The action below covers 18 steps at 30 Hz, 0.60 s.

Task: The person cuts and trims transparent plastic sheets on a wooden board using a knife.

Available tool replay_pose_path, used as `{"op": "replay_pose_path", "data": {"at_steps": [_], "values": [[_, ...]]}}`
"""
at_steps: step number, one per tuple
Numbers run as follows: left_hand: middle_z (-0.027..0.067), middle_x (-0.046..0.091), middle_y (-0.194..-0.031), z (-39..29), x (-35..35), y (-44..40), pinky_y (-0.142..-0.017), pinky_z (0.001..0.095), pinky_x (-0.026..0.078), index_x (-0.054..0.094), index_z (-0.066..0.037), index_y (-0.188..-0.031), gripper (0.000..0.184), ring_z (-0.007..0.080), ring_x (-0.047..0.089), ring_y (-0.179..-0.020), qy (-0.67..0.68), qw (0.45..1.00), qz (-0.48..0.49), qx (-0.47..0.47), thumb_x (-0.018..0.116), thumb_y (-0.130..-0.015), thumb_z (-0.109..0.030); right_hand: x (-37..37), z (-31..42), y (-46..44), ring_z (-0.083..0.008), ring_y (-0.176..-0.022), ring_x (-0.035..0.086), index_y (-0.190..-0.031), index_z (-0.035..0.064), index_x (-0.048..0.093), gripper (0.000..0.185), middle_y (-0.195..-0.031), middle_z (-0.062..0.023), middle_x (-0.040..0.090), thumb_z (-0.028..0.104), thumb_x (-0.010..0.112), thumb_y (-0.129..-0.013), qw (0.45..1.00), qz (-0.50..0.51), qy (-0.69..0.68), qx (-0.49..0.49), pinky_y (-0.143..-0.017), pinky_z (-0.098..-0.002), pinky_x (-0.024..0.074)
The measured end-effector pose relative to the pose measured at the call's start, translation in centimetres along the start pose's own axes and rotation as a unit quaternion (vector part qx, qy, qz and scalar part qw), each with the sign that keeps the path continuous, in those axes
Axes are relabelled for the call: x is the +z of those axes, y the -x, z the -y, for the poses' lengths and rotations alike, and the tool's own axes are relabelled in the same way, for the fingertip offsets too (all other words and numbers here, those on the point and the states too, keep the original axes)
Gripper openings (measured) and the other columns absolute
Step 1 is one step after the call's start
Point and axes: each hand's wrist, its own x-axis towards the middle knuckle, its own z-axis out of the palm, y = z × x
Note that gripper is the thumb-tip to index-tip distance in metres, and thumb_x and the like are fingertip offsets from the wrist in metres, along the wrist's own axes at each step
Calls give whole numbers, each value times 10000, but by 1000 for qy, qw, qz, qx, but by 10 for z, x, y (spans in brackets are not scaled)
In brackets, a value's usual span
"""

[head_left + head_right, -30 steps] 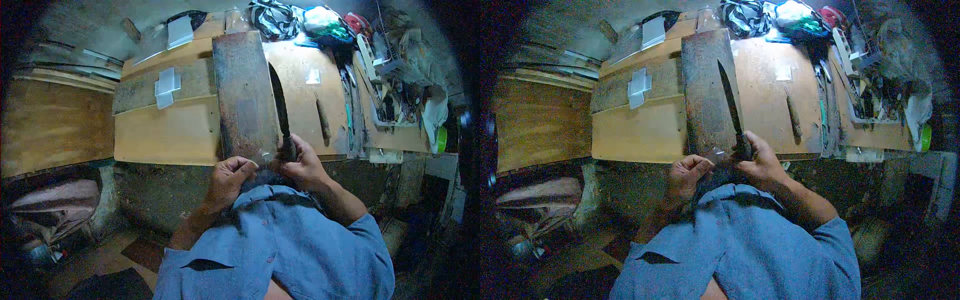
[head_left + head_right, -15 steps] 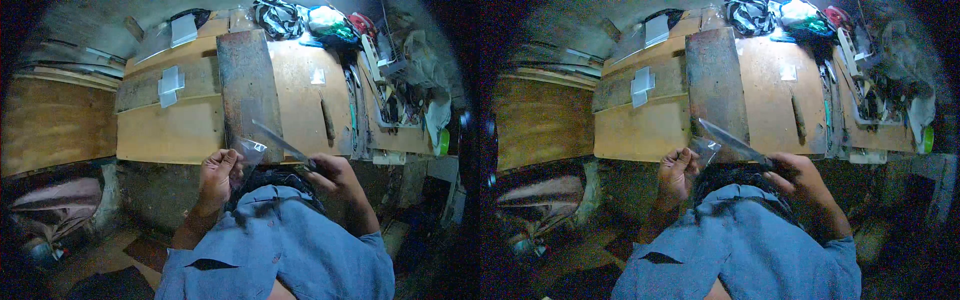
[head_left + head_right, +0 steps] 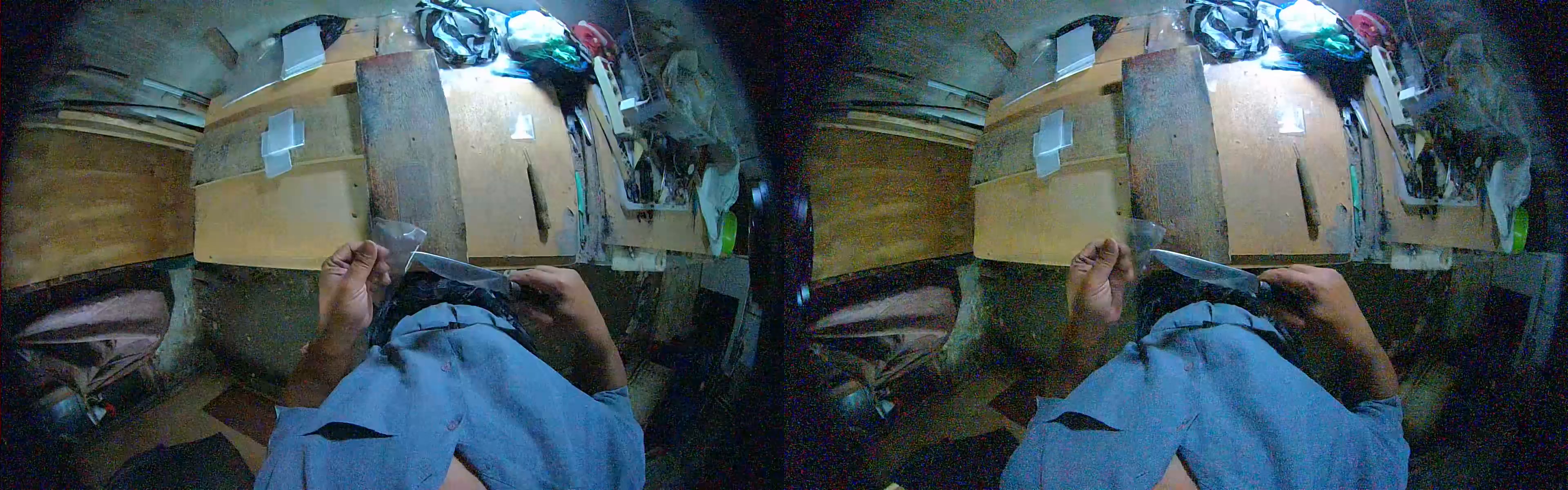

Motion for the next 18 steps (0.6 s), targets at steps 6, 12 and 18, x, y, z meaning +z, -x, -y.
{"op": "replay_pose_path", "data": {"at_steps": [6,12,18], "values": [[43,617,-724,6,5,6,-570,213,478,624,-9,-864,153,88,564,-623,-89,996,5,-30,632,-856,-162,5,5,-10,-285,-778,635,-1020,91,623,308,-868,-118,639,135,691,-724,999,-12,14,-36,-693,-334,498],[47,626,-746,13,9,10,-589,233,486,626,-3,-884,150,94,571,-662,-96,994,42,-6,621,-864,-152,7,-4,-21,-193,-725,614,-946,33,594,274,-844,-105,631,148,720,-732,992,-56,-64,93,-664,-296,476],[62,641,-744,21,30,14,-596,253,499,629,0,-858,134,122,595,-637,-127,990,49,-32,642,-840,-132,45,13,-41,-140,-823,587,-930,31,481,336,-835,-51,592,37,733,-708,894,-84,-440,15,-727,-267,480]]}}
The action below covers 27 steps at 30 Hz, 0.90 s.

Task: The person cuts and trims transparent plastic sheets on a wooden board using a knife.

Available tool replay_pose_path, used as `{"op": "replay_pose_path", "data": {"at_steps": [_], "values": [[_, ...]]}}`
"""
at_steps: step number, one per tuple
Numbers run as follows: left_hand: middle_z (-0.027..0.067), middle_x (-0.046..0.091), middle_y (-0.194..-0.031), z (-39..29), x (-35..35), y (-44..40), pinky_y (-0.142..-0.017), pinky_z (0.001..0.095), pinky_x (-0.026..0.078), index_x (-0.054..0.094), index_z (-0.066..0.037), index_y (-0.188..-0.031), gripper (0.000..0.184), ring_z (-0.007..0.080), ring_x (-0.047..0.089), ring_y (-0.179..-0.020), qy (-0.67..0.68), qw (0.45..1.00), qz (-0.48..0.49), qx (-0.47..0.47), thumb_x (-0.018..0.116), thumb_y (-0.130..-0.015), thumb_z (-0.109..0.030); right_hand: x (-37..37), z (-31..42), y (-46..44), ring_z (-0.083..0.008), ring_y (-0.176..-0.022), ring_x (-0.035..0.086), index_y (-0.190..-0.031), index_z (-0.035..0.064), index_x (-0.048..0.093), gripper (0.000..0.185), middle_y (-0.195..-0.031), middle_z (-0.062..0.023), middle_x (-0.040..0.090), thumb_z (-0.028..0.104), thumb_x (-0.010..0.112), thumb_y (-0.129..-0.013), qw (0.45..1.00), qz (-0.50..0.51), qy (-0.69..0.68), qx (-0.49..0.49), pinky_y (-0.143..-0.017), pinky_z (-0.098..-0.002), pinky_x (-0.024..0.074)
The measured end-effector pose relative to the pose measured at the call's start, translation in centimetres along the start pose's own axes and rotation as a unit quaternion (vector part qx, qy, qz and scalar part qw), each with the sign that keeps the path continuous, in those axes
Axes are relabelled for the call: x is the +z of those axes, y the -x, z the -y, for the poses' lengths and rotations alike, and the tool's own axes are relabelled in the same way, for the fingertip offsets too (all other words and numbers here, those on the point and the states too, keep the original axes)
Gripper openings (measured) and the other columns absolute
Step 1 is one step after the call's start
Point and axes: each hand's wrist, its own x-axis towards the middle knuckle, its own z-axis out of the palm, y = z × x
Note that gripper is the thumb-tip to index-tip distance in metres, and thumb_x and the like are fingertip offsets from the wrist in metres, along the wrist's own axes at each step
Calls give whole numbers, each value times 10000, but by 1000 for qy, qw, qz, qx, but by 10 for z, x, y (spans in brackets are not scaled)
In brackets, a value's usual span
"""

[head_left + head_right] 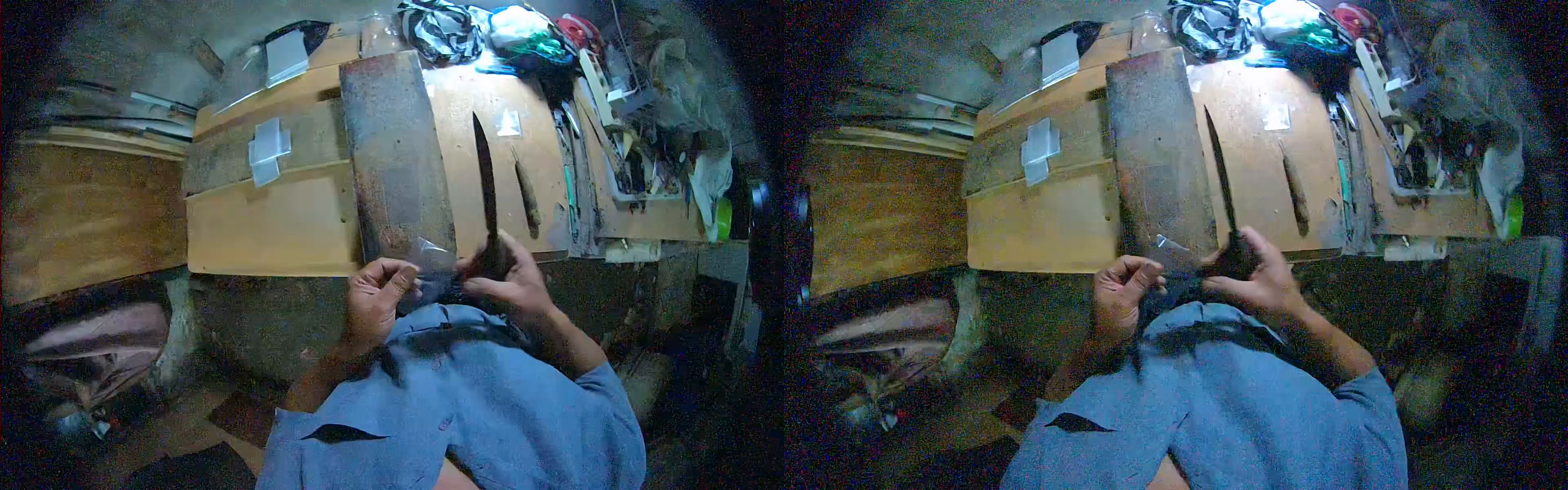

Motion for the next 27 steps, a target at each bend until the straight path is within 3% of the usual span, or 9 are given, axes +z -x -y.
{"op": "replay_pose_path", "data": {"at_steps": [5,7,12,14,16,19,23,25,27], "values": [[43,626,-735,9,2,2,-579,246,487,614,-6,-835,142,113,575,-619,-4,1000,27,-14,629,-852,-146,18,-1,-6,-107,-699,565,-912,75,438,334,-763,-37,556,23,714,-731,999,1,-47,17,-622,-249,473],[40,621,-728,8,1,3,-561,250,484,606,-7,-821,150,111,570,-610,7,999,24,-26,622,-858,-152,17,-7,-7,-74,-671,530,-880,84,421,323,-747,-15,525,34,711,-745,1000,-13,16,-8,-568,-223,436],[32,605,-704,7,-2,2,-524,231,450,606,-13,-814,218,77,541,-587,5,999,20,-28,576,-897,-213,17,-5,-6,-58,-674,498,-878,75,434,271,-758,3,507,33,681,-774,999,-2,-17,-28,-587,-211,412],[55,591,-675,4,-6,-1,-483,229,461,582,-13,-808,177,115,539,-516,47,998,-8,-36,594,-875,-176,10,8,-1,-54,-674,489,-889,62,454,237,-762,9,504,30,666,-786,1000,5,-18,-24,-598,-210,409],[61,585,-659,2,-10,-3,-473,227,452,580,-11,-808,182,120,533,-502,79,996,-24,-27,587,-879,-178,-7,28,8,-107,-766,543,-985,20,519,229,-822,-55,573,37,648,-797,966,22,248,-69,-693,-256,461],[69,575,-634,-5,-20,-8,-466,233,442,579,-7,-805,188,131,534,-499,118,992,-31,-19,573,-888,-175,-27,37,22,-129,-776,575,-1022,15,558,257,-847,-79,612,51,657,-787,967,36,248,50,-722,-276,473],[69,576,-644,-9,-27,-12,-487,235,444,582,-9,-814,175,132,532,-515,124,991,-46,5,571,-889,-167,-41,32,31,-136,-733,578,-1005,3,589,304,-834,-63,614,45,703,-727,955,55,293,-15,-682,-265,465],[69,575,-647,-9,-27,-14,-493,234,444,582,-10,-818,171,130,530,-519,130,990,-49,5,567,-891,-164,-46,29,33,-193,-771,625,-990,19,614,324,-854,-104,634,63,728,-690,891,72,443,-67,-706,-290,483],[71,574,-652,-9,-26,-15,-490,233,440,573,-11,-813,172,130,525,-517,122,991,-57,22,562,-895,-162,-45,31,34,-219,-768,630,-990,30,617,330,-853,-112,635,60,729,-681,887,74,452,-65,-699,-293,487]]}}
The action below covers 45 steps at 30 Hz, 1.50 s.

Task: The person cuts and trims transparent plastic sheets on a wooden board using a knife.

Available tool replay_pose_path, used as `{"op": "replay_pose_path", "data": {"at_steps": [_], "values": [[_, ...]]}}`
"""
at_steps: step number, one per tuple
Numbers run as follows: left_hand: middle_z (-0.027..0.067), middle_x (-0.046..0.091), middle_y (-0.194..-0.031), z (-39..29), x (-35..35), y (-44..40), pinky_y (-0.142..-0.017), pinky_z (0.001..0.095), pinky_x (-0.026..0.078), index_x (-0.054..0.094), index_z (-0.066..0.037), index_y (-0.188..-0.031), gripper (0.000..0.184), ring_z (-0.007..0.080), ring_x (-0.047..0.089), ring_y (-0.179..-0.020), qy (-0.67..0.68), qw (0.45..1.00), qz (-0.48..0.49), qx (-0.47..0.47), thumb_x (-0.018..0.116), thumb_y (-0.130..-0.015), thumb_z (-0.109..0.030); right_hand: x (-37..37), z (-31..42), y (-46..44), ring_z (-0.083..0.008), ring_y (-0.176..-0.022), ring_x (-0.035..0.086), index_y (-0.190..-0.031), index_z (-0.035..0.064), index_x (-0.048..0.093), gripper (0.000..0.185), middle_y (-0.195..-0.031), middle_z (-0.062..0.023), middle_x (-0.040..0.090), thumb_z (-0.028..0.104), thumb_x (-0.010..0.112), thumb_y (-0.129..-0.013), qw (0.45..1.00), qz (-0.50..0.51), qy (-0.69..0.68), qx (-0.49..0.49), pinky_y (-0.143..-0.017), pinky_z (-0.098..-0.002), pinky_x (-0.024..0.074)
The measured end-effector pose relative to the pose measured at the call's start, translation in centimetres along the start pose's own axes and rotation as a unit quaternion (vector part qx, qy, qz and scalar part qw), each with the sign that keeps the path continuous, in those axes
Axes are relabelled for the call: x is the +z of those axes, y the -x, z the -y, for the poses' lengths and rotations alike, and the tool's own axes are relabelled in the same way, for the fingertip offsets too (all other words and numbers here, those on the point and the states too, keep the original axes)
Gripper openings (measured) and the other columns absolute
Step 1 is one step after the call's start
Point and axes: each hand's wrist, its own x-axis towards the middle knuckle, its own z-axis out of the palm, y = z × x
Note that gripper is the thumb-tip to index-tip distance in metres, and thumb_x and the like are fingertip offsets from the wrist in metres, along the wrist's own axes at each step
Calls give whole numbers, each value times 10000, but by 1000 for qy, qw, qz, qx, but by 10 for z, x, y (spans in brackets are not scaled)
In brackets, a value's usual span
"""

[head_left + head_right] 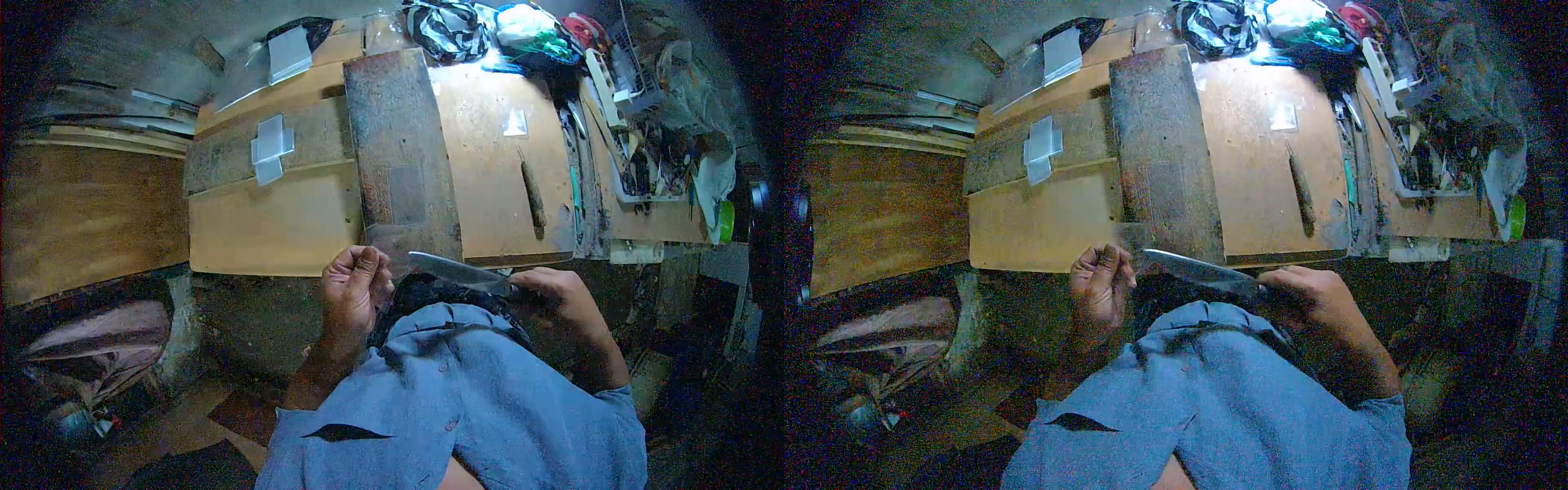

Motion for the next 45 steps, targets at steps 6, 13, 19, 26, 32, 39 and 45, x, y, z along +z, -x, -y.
{"op": "replay_pose_path", "data": {"at_steps": [6,13,19,26,32,39,45], "values": [[81,591,-686,-4,-1,-1,-492,231,454,560,-12,-808,177,130,542,-528,19,1000,13,2,575,-888,-169,-5,0,-2,-256,-771,643,-989,46,624,347,-866,-117,640,77,736,-662,999,20,30,-9,-684,-306,499],[59,590,-648,-4,4,1,-470,217,446,573,-22,-778,203,112,534,-509,-40,999,-27,3,596,-877,-198,-6,-5,-10,-286,-801,642,-1019,55,628,409,-917,-125,645,119,722,-627,998,28,45,-16,-710,-325,504],[51,591,-643,-8,0,-1,-475,219,450,581,-24,-782,205,107,530,-506,-42,999,-20,2,595,-878,-205,-14,-3,-11,-279,-806,644,-1028,58,630,421,-917,-125,645,121,723,-623,996,55,77,1,-705,-321,502],[60,595,-667,-6,-2,-4,-488,234,451,580,-15,-801,203,120,535,-513,-28,999,-16,6,593,-879,-202,-13,-1,-10,-258,-774,650,-990,51,645,367,-892,-125,646,82,726,-634,998,33,55,-9,-696,-304,505],[44,603,-684,-8,4,1,-529,234,456,605,-11,-825,168,106,543,-558,-105,994,21,-3,617,-864,-174,-9,-5,-12,-256,-776,648,-995,55,643,346,-868,-120,644,88,722,-661,998,32,53,17,-700,-305,505],[13,629,-746,-12,13,10,-604,230,461,635,-6,-913,124,73,543,-641,-197,970,125,-70,638,-844,-109,7,3,-26,-252,-797,644,-1022,94,636,330,-901,-103,649,134,715,-705,997,40,59,-19,-690,-315,506],[23,642,-762,-6,14,14,-641,237,464,658,1,-881,114,82,555,-669,-184,965,129,-134,640,-838,-102,17,1,-38,-284,-786,639,-1018,81,632,324,-893,-122,646,148,710,-711,997,44,46,-46,-686,-330,512]]}}
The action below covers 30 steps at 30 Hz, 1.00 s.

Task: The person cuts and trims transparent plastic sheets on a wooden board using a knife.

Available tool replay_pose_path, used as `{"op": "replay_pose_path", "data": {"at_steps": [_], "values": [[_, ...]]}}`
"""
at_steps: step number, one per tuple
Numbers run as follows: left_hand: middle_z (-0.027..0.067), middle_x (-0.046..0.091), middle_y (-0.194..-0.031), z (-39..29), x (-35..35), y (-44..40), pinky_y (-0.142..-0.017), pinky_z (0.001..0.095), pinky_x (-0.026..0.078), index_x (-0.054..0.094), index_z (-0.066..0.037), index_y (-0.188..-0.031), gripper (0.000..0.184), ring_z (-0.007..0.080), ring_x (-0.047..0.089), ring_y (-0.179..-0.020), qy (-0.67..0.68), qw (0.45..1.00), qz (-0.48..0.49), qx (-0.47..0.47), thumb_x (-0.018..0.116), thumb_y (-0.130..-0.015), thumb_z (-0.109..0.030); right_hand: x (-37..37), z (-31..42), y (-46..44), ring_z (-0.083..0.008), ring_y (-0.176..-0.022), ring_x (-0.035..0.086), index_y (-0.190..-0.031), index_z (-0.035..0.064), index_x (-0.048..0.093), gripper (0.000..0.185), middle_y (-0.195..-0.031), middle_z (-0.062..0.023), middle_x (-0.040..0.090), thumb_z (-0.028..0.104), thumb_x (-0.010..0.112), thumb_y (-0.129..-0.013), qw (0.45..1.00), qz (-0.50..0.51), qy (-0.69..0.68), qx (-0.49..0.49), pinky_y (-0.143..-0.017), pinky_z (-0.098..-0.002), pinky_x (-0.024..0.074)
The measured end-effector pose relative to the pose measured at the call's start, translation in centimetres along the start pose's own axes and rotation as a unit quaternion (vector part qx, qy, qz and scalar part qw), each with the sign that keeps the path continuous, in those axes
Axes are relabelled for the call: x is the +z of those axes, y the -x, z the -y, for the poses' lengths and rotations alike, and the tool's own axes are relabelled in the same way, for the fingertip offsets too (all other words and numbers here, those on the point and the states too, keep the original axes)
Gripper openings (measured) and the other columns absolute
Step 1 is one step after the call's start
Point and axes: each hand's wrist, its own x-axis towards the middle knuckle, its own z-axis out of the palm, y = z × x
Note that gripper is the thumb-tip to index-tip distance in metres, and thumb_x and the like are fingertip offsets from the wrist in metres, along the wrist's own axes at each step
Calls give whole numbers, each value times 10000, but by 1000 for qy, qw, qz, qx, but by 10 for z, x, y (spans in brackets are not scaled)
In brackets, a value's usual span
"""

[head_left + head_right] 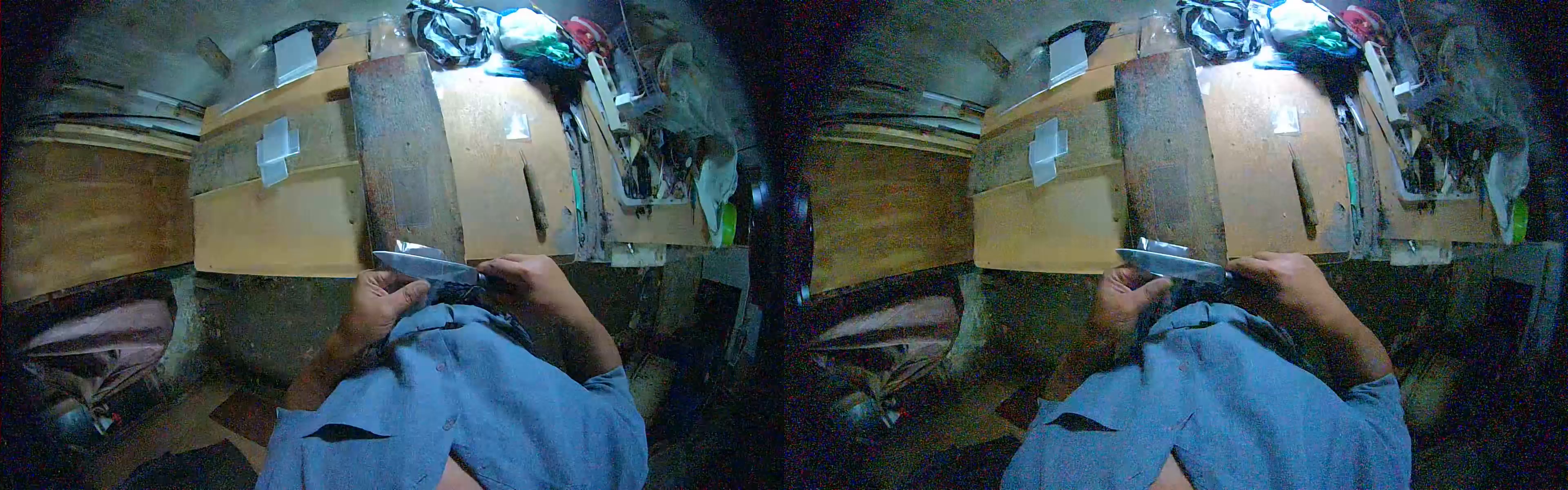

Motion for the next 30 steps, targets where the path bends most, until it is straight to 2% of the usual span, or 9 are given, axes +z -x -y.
{"op": "replay_pose_path", "data": {"at_steps": [2,4,13,20,23,25,26,28,30], "values": [[26,642,-762,-2,-2,2,-644,244,466,660,1,-870,115,87,559,-672,-30,999,30,2,639,-839,-107,3,-1,-3,-292,-784,638,-1021,79,631,328,-889,-126,646,155,710,-711,1000,3,14,-7,-686,-333,515],[30,643,-762,-2,-2,4,-646,252,468,662,1,-860,117,92,562,-675,-61,996,59,6,639,-839,-112,4,-2,-6,-328,-784,621,-1029,129,613,306,-872,-125,635,280,655,-767,999,-15,26,-35,-667,-398,499],[27,629,-741,-3,2,12,-677,253,455,655,-1,-852,133,103,560,-691,-34,996,52,-63,625,-852,-131,3,7,-11,-325,-777,617,-1028,152,601,294,-862,-120,628,299,640,-777,999,27,20,-36,-661,-402,498],[9,627,-724,-4,2,15,-657,241,449,649,-5,-822,142,88,553,-692,-64,994,65,-65,631,-847,-144,-7,11,-12,-307,-736,624,-992,94,641,296,-850,-113,638,216,705,-729,997,28,65,-41,-641,-347,507],[14,625,-703,-4,-4,14,-631,237,451,649,-6,-798,137,87,555,-668,-92,991,92,-34,639,-838,-136,-15,-9,-10,-248,-694,628,-968,72,643,252,-783,-96,622,156,702,-738,993,11,79,-85,-613,-335,497],[18,624,-697,-6,-8,14,-616,234,451,650,-6,-791,133,86,556,-653,-123,986,116,-7,642,-834,-131,-24,-13,-9,-174,-726,617,-1000,42,608,286,-775,-72,605,90,708,-736,980,-190,-38,46,-626,-312,487],[23,626,-700,-5,-8,14,-609,231,452,648,-1,-795,125,83,556,-645,-116,989,95,-13,642,-832,-120,-23,-14,-11,-174,-726,617,-1000,42,608,286,-775,-72,605,90,708,-736,980,-189,-39,42,-626,-312,487],[33,638,-717,2,-5,8,-605,228,462,646,10,-819,128,81,565,-630,-82,995,56,23,641,-836,-117,-14,-18,-13,-140,-804,592,-1051,22,552,383,-825,-59,597,22,729,-711,925,-216,-293,112,-672,-288,481],[40,643,-724,5,1,-1,-616,230,471,646,8,-832,132,88,575,-641,-16,999,29,35,639,-840,-123,2,-4,-15,-127,-786,581,-999,24,546,346,-830,-45,596,52,743,-716,930,-169,-320,55,-673,-286,481]]}}
